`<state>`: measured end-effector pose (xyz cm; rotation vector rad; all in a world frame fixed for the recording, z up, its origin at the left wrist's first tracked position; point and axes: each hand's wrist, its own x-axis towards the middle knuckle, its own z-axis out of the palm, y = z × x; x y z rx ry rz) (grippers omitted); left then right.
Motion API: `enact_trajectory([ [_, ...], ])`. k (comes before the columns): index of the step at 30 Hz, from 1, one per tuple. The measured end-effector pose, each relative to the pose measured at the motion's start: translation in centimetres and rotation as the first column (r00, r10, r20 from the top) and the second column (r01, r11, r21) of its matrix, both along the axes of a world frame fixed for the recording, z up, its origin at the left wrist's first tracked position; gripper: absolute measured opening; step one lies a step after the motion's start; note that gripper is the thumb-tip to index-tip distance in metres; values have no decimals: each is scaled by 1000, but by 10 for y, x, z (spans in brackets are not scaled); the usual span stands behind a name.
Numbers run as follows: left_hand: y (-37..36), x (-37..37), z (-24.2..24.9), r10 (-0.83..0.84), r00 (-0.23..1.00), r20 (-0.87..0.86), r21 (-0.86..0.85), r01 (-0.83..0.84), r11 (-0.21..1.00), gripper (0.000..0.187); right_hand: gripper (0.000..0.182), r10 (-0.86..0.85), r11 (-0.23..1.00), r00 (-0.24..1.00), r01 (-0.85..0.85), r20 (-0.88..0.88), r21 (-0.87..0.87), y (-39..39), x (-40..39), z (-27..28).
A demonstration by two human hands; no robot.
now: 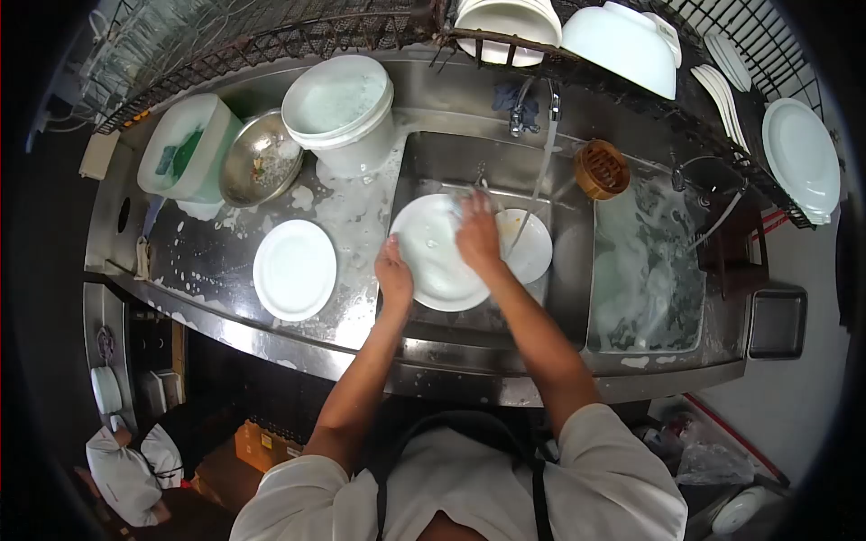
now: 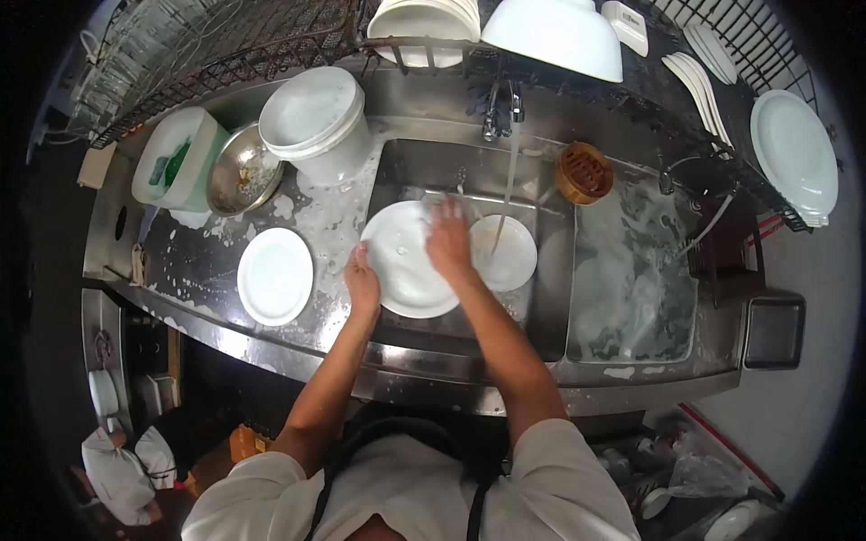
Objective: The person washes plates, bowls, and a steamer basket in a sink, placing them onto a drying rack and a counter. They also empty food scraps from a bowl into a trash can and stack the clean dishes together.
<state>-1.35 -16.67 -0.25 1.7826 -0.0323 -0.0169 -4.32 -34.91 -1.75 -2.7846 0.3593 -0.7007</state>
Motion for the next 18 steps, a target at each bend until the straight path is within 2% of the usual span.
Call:
enact_trajectory([
  [1,-4,2,4,-31,999,-35,-5,31,1000,43,42,4,1000,995,-1,97,-28,21,21,-2],
  [2,-7,3,8,-59,996,-74,-12,58,998,42,41,68,965,996,-52,-55,255,48,28,11],
  [3,-9,2,9,-85,990,-115,-18,83,996,41,40,172,850,968,-52,-182,525,70,23,29],
  [5,15,40,-57,25,982,-189,202,14,979,43,35,347,870,937,-302,-49,391,86,-5,45],
  [6,20,45,-29,138,957,-256,-10,-145,989,44,32,442,812,896,-374,-53,448,83,-19,67],
  [7,28,50,-12,233,911,-341,-207,-314,927,46,32,407,855,914,-379,-4,353,70,-26,73],
  [8,48,56,-15,161,915,-369,-272,-273,923,54,33,375,890,926,-375,49,260,57,-35,75],
  [9,54,53,-5,95,896,-434,-259,-225,939,53,33,351,916,931,-364,103,167,47,-41,75],
  [10,61,47,5,35,867,-498,-254,-184,950,52,34,225,833,941,-320,251,451,36,-36,73],
  [11,69,40,13,-26,829,-559,-247,-137,959,52,38,49,653,939,-287,340,701,27,-26,71],
  [12,67,32,8,-86,725,-684,-256,-128,958,56,39,-84,-110,919,-392,384,913,19,-16,80],
  [13,65,25,0,-166,641,-750,-227,-13,974,62,42,-202,-794,928,-343,314,502,14,-7,89],
  [14,54,8,-2,-244,641,-728,-291,34,956,77,53,-133,-900,778,-354,614,253,16,5,51],
  [16,30,-9,-12,-168,694,-700,-172,64,983,84,50,-279,-877,835,-422,475,228,71,-24,53],
  [17,22,-9,-5,-23,746,-666,-26,8,1000,88,49,-333,-870,855,-442,398,221,99,-34,56],
  [18,28,-6,17,62,764,-643,57,-33,998,88,50,-286,-855,906,-389,312,342,116,-35,55],
])
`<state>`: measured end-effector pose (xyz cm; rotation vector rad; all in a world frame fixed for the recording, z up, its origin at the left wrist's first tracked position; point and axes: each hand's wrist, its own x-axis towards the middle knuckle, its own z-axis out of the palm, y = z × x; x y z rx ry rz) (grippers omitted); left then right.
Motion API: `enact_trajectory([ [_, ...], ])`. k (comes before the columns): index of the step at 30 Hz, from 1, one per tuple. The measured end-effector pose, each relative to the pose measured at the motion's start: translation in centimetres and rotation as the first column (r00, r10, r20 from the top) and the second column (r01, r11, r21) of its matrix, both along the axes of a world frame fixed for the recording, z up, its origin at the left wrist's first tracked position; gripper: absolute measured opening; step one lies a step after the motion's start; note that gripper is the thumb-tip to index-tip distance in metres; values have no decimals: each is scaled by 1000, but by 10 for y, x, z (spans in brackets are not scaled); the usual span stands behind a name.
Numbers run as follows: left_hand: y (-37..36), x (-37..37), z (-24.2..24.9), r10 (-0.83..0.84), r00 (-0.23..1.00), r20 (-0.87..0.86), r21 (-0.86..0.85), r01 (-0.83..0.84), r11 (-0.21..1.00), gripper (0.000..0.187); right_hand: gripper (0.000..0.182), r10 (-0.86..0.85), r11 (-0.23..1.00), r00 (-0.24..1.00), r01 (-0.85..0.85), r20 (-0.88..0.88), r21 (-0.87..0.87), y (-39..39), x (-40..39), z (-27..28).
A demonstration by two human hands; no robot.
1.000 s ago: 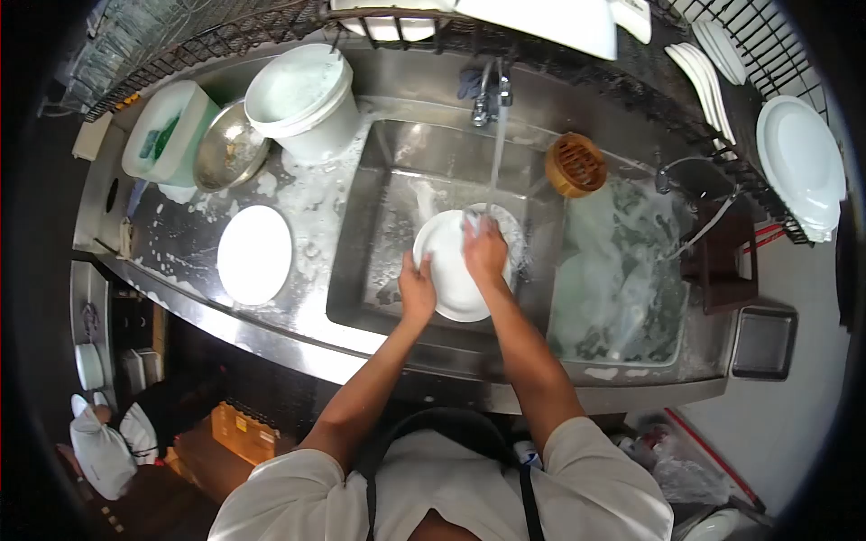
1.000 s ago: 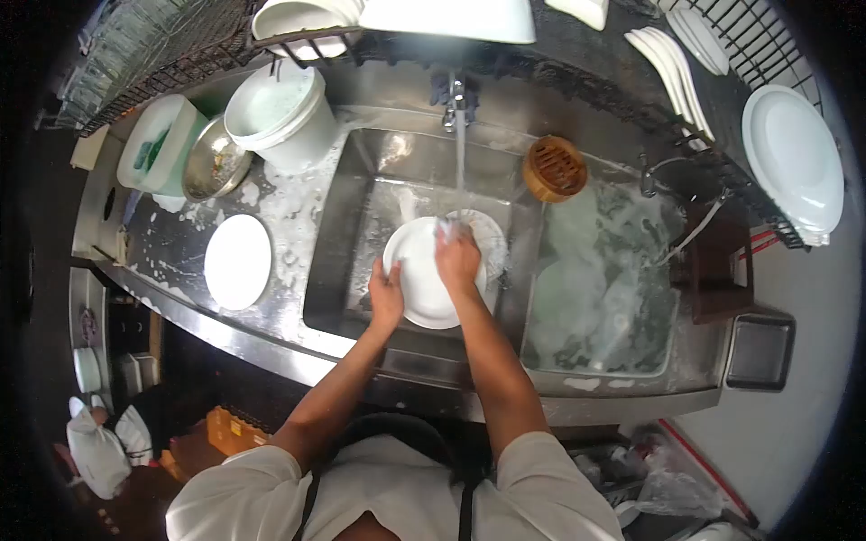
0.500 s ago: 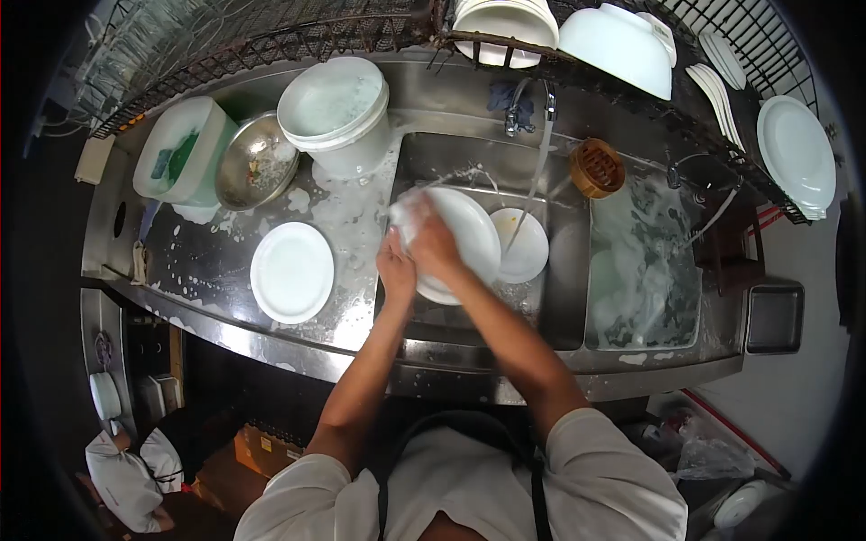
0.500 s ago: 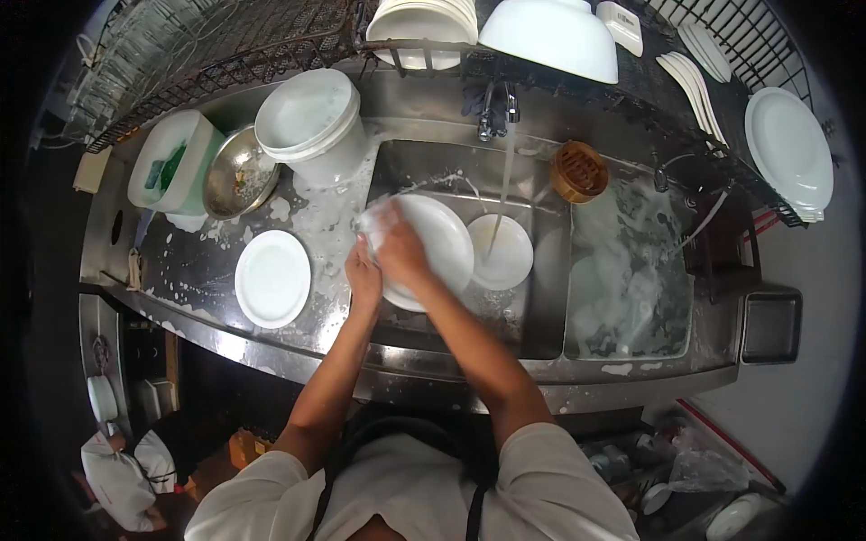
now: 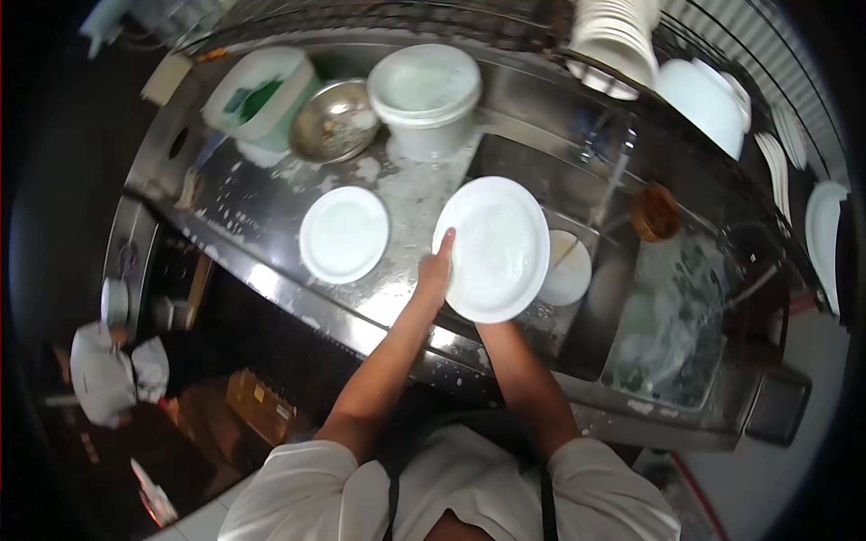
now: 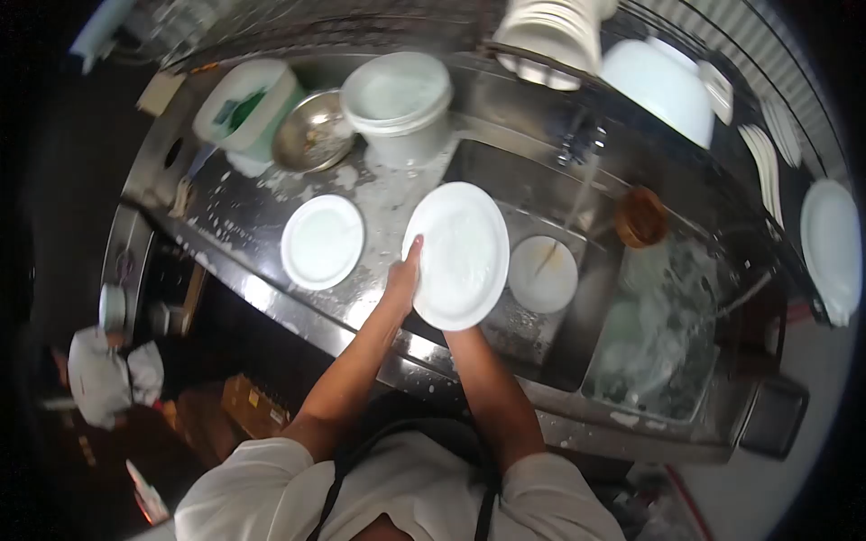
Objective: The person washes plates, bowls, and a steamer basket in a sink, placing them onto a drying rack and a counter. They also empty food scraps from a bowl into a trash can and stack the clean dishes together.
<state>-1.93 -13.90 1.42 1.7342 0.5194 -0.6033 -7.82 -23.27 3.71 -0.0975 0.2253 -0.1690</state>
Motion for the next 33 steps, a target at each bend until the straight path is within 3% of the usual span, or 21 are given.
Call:
enact_trajectory([
  [2,22,13,7,54,993,104,-8,-53,999,85,53,6,982,970,-51,-242,-180,21,-2,-4],
  [3,39,22,11,64,981,183,-93,-48,994,81,53,35,989,968,-70,-247,-134,19,-5,-1],
  [4,51,28,14,197,980,17,-344,-179,922,71,54,55,993,966,-80,-251,-89,7,-8,2],
  [7,68,12,10,129,992,-1,-526,-111,843,66,55,74,983,994,-86,-74,-164,-26,11,42],
  [9,54,-11,6,-32,997,-70,-363,5,932,68,55,135,963,987,-109,92,-248,-32,36,28],
  [10,44,-23,-4,1,1000,8,-400,2,917,69,55,292,903,892,-375,-344,-207,-15,15,-11],
  [11,40,-26,-18,35,995,89,-437,8,900,71,54,262,930,930,-315,-257,-191,1,7,-30],
  [13,62,-6,-31,64,946,319,107,-103,989,78,54,197,967,977,-206,-77,-146,26,6,-46],
  [14,78,0,-33,45,910,411,363,-209,908,82,49,272,959,952,-280,-140,-42,28,5,-45],
  [15,102,6,-29,192,918,347,103,-240,965,83,47,174,863,884,-349,-433,-366,23,-4,-17],
  [17,159,22,-55,203,873,444,380,-388,840,78,45,389,816,880,-467,-274,-342,-16,-32,-21],
  [18,177,26,-52,164,830,534,553,-489,674,65,44,328,831,892,-430,-312,-353,-33,-43,-33],
  [22,233,27,-50,341,693,635,359,-656,665,52,40,147,789,892,-367,-428,-493,-105,-81,-56],
  [23,270,43,-96,324,687,650,399,-672,624,48,40,138,746,896,-374,-421,-550,-124,-88,-61],
  [24,274,46,-82,200,791,578,560,-563,608,46,39,122,701,899,-378,-420,-605,-143,-96,-71],
  [25,274,47,-64,283,869,406,415,-451,790,45,39,103,649,900,-384,-424,-657,-162,-105,-76],
  [26,259,45,-37,94,969,228,601,-216,769,48,36,91,567,893,-410,-441,-715,-176,-113,-63],
  [28,226,42,22,-304,937,-171,795,313,519,56,34,-59,3,916,-396,-396,-918,-210,-132,-79],
  [30,193,35,13,-462,878,-129,869,324,374,62,29,-131,-591,908,-393,-397,-704,-229,-140,-45],
  [31,164,24,-1,-546,836,-55,894,285,346,61,29,-114,-683,915,-355,-387,-639,-239,-147,-39],
  [33,43,-5,14,-608,794,30,785,358,505,52,27,-61,-837,926,-251,-372,-486,-257,-160,-36],
])
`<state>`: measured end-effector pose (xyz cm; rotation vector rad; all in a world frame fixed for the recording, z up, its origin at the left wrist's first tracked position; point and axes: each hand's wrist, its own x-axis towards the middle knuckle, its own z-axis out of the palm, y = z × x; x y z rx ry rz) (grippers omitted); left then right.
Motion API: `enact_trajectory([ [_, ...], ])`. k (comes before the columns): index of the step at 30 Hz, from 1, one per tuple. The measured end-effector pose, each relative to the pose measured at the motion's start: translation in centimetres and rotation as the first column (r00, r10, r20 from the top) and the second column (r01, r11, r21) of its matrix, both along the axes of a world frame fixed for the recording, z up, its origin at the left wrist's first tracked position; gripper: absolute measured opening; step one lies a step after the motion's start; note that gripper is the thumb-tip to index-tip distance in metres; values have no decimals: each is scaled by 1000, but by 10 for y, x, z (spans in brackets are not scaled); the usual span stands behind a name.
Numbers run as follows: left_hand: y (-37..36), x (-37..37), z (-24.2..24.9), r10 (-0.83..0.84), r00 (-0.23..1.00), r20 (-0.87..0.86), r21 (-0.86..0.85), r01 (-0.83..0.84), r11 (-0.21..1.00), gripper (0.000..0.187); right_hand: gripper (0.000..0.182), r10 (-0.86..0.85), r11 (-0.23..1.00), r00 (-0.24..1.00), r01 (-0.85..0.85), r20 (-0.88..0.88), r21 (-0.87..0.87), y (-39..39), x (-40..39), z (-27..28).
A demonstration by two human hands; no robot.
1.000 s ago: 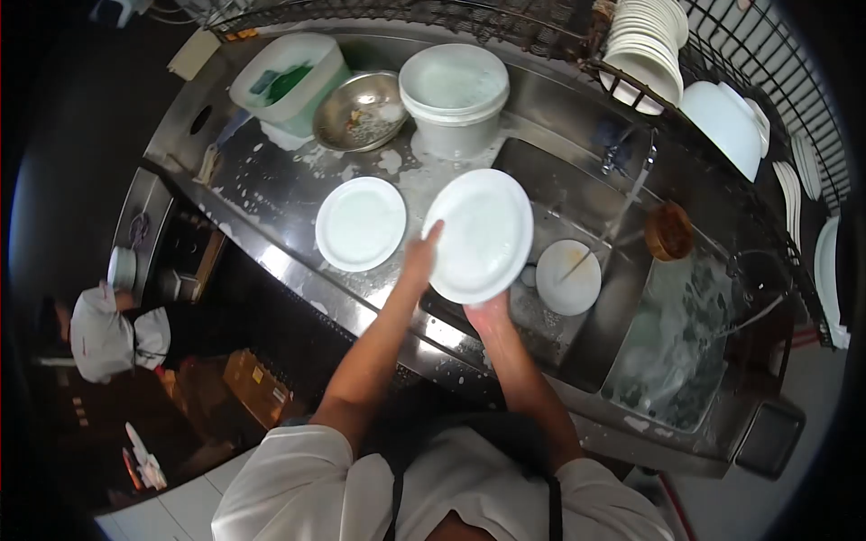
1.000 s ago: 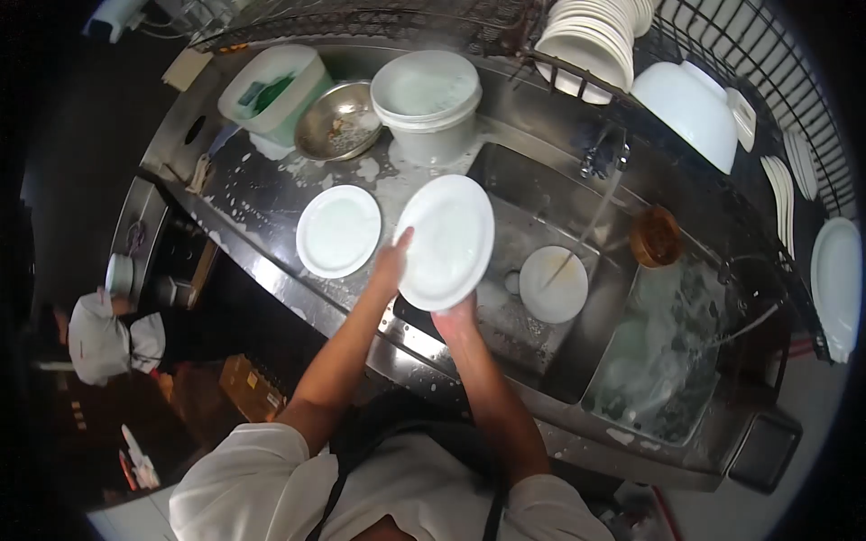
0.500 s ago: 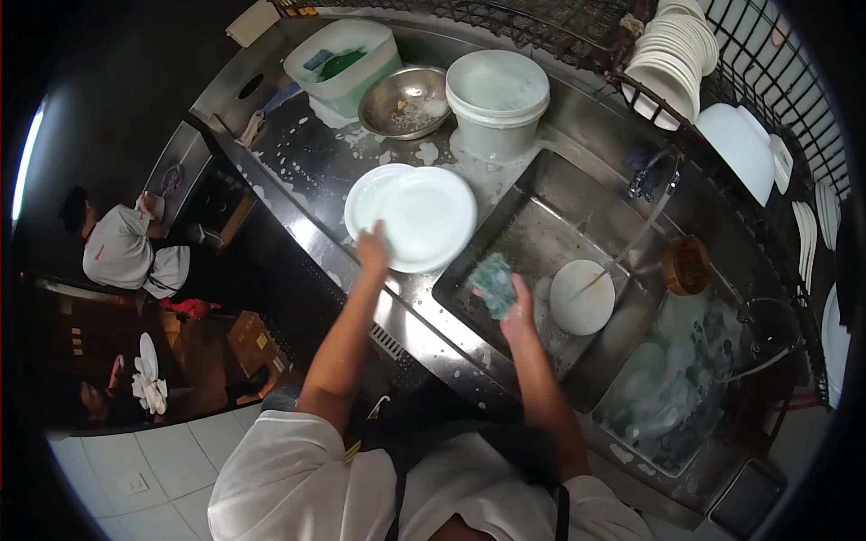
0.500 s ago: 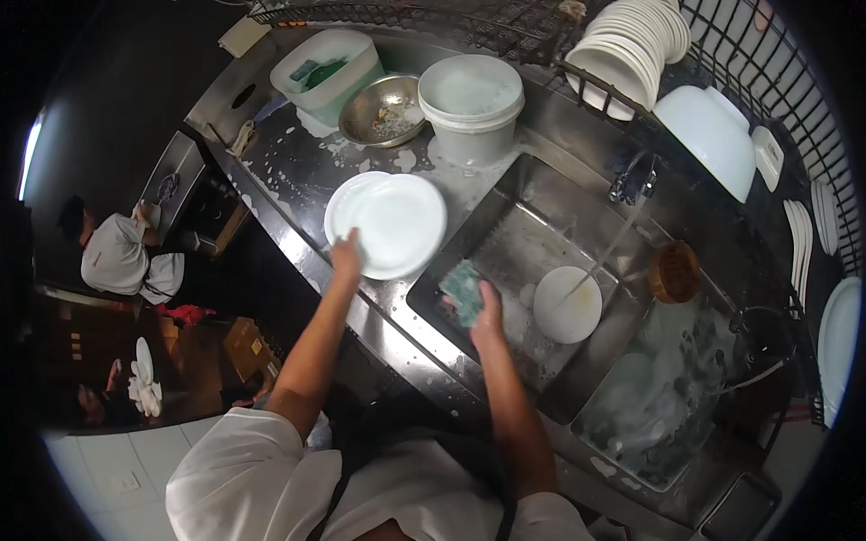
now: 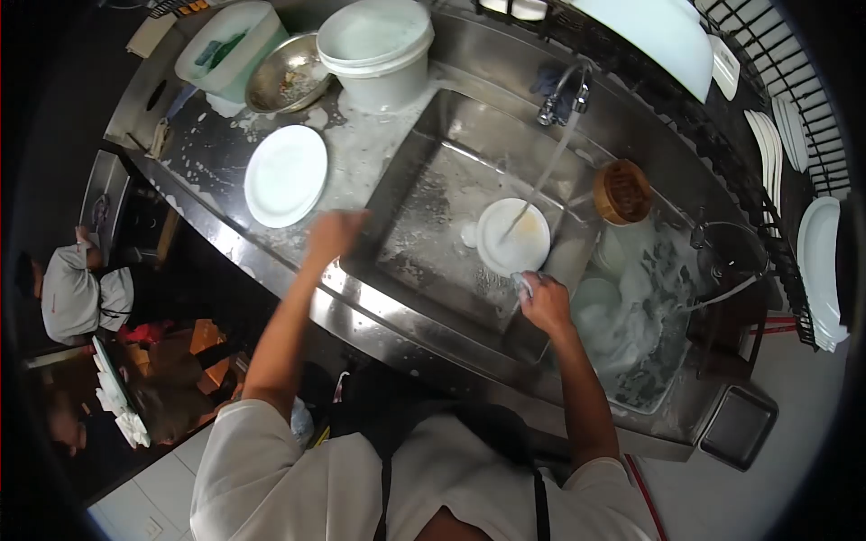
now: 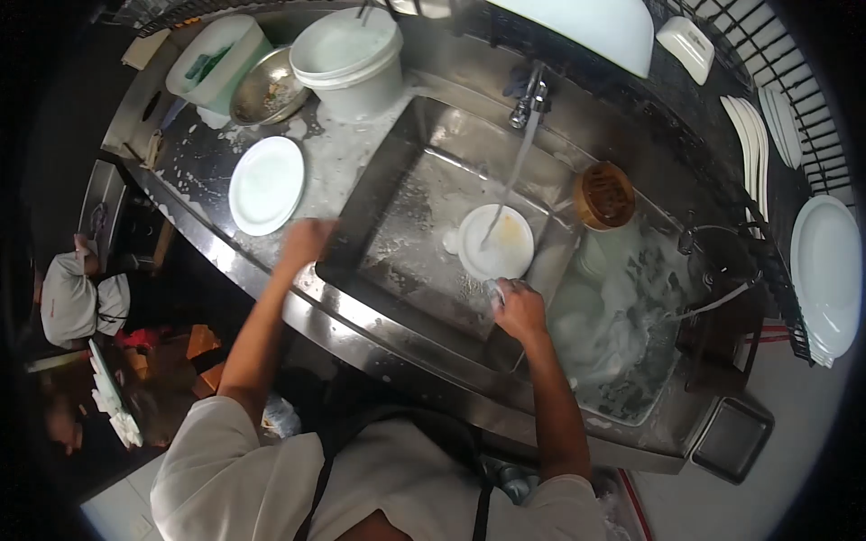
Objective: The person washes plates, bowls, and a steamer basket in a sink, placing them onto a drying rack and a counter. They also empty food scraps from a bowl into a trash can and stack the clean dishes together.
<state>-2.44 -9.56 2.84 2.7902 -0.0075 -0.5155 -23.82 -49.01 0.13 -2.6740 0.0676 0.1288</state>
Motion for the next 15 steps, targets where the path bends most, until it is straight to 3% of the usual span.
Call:
enact_trajectory([
  [1,-50,-13,-21,-31,999,-23,-119,28,993,50,27,-1,1000,999,2,43,-28,-10,-9,-14],
  [2,-85,-18,-62,-170,984,-58,-273,149,950,50,27,18,1000,998,-16,64,-25,-16,-13,-20],
  [3,-122,-21,-119,-214,966,-148,-318,158,935,45,28,36,999,996,-34,85,-23,-15,-12,-22],
  [5,-188,-28,-247,-317,949,-6,-179,311,934,36,26,39,999,991,-34,132,-40,-13,-15,-20],
  [7,-225,-38,-336,-158,984,-78,-257,133,957,38,27,-30,999,977,33,209,-11,-12,-21,-30],
  [8,-248,-39,-357,-77,990,-122,-294,38,955,40,27,-60,998,967,61,247,2,-16,-20,-35],
  [11,-283,-54,-316,116,985,-131,-151,-136,979,50,28,-111,994,960,103,256,43,-18,-18,-38],
  [14,-293,-60,-277,297,933,-202,-150,-329,933,52,29,-99,994,953,84,287,63,-21,-19,-39],
  [15,-304,-61,-275,311,935,-172,-223,-344,912,53,29,-116,993,959,103,258,62,-23,-18,-39],
])
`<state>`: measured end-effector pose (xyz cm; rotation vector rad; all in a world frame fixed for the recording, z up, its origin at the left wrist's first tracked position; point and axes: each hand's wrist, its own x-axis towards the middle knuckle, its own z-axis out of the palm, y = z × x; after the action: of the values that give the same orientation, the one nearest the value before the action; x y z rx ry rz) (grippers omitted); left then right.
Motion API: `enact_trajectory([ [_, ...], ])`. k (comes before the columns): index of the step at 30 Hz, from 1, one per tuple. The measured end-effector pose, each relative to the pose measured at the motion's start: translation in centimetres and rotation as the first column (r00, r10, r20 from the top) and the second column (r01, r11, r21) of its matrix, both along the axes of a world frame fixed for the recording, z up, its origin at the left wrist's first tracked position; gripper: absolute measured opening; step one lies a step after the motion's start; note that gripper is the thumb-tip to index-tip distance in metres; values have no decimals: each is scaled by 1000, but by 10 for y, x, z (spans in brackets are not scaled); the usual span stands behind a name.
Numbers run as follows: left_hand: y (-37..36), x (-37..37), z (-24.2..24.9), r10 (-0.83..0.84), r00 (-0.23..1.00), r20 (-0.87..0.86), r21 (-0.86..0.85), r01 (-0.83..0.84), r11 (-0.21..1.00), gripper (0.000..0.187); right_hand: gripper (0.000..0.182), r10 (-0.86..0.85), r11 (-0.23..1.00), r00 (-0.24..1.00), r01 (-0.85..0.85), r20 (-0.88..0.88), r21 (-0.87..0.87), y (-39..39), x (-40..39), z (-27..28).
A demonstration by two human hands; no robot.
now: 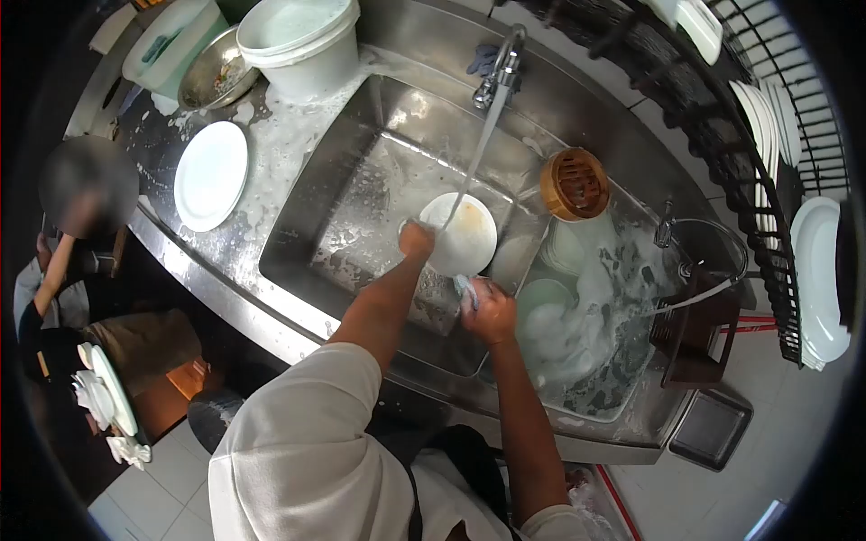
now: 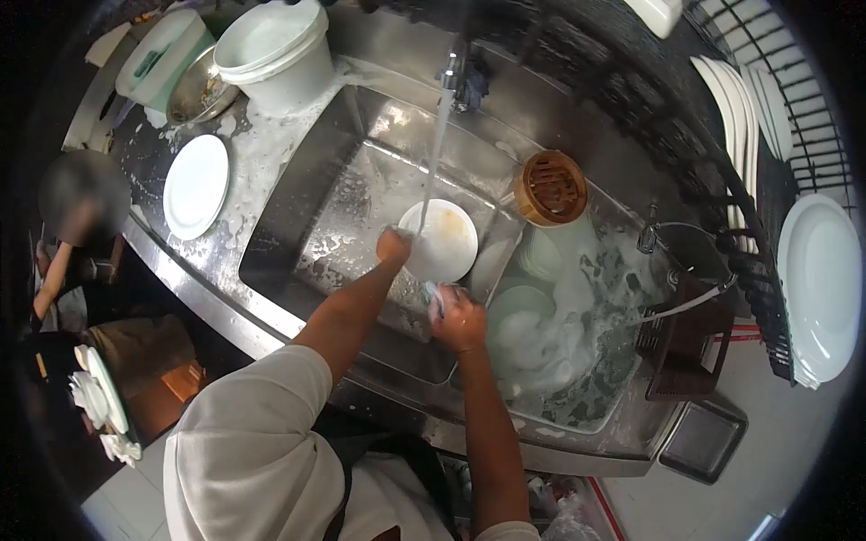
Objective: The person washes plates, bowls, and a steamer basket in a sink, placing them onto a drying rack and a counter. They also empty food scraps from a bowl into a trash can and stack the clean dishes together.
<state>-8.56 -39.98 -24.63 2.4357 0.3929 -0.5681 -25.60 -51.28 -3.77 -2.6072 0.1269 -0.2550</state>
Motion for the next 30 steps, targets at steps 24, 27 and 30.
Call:
enact_trajectory([
  [24,144,-6,192,289,834,470,-295,-160,942,64,27,71,995,996,-74,-56,-64,127,113,-9],
  [27,172,-2,232,309,853,421,-397,-132,908,62,40,-46,988,998,50,35,-144,86,122,-12],
  [30,155,-10,225,238,824,514,-405,-11,914,61,50,-66,998,964,63,256,20,105,157,12],
])
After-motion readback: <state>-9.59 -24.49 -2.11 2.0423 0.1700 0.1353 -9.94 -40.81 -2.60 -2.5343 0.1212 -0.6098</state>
